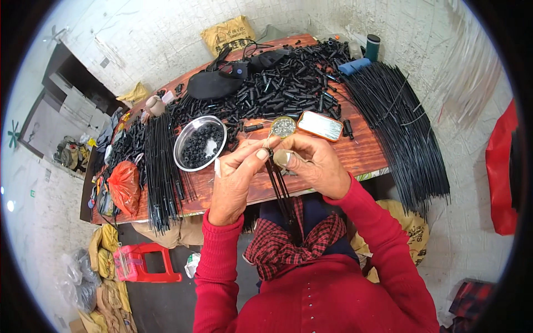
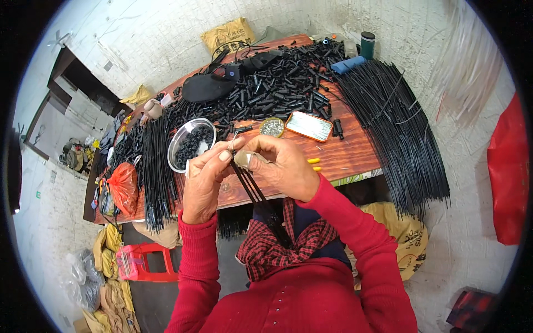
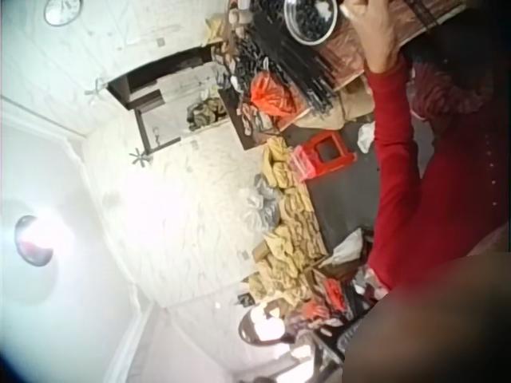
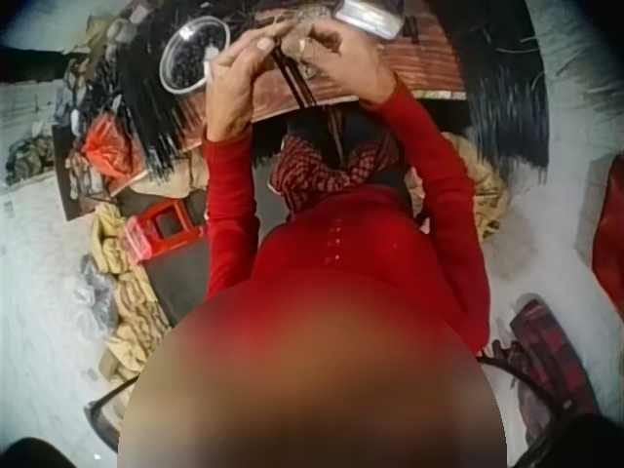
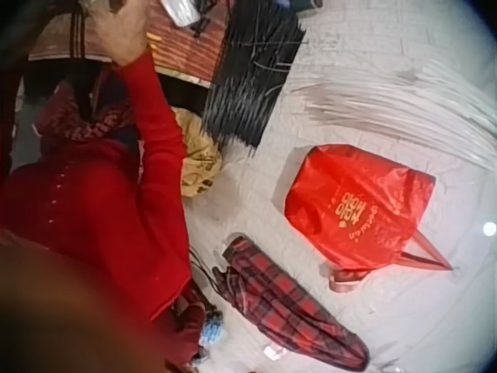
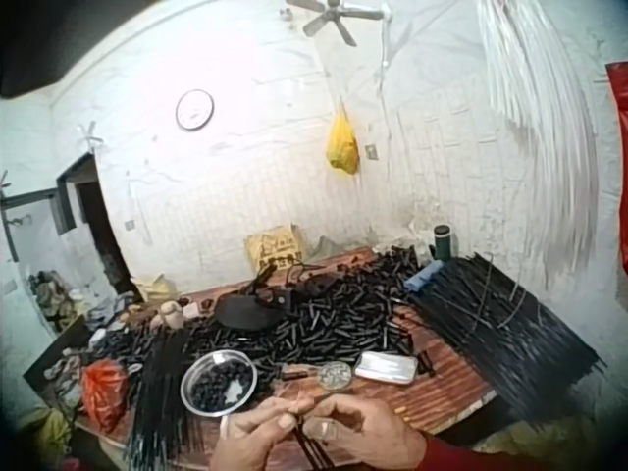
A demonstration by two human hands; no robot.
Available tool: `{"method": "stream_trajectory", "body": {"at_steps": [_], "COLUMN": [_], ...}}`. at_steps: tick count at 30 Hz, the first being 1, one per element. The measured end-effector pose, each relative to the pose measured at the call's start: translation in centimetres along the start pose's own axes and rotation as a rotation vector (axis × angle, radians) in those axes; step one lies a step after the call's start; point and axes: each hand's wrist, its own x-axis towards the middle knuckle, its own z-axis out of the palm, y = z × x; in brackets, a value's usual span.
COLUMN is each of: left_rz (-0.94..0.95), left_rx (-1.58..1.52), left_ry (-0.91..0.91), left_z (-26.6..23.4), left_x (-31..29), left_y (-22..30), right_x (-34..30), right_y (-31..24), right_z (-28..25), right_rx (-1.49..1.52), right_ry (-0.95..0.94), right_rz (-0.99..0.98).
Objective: The worker is assembling small components onto bundles of black wires or tubes at a manufacturing workstation.
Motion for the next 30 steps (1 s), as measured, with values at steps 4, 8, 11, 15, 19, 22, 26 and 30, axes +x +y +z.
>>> {"method": "stream_trajectory", "body": {"at_steps": [4,8,11,15,19,22,26,30], "left_rz": [-0.019,0.037,0.098,0.264,0.252,0.290,0.275,0.220], "left_rx": [-0.003,-0.034,-0.118,-0.070,0.008,-0.008,0.038,-0.069], "left_ry": [0.006,0.046,0.040,0.066,0.037,0.032,-0.049,-0.095], "left_z": [0.0,-0.1,0.0,0.2,-0.6,-1.1,-1.8,-2.3], "left_x": [0.1,-0.2,-0.3,-0.9,-1.1,-0.6,-0.6,-0.7], "left_y": [0.1,-0.5,-0.8,-1.4,-1.7,-2.1,-1.3,-1.3], "right_x": [1.0,1.4,1.6,1.6,2.0,2.5,2.5,2.2], "right_y": [-0.4,0.1,0.5,1.7,2.6,3.0,3.1,2.9], "right_z": [0.6,0.5,0.3,-0.5,-0.6,-0.6,-0.3,0.4], "right_rx": [0.030,0.123,0.205,0.309,0.433,0.512,0.538,0.538], "right_ry": [0.019,-0.028,-0.050,-0.111,-0.125,-0.162,-0.181,-0.168], "right_rz": [0.010,0.029,0.009,0.066,0.146,0.149,0.157,0.196]}}
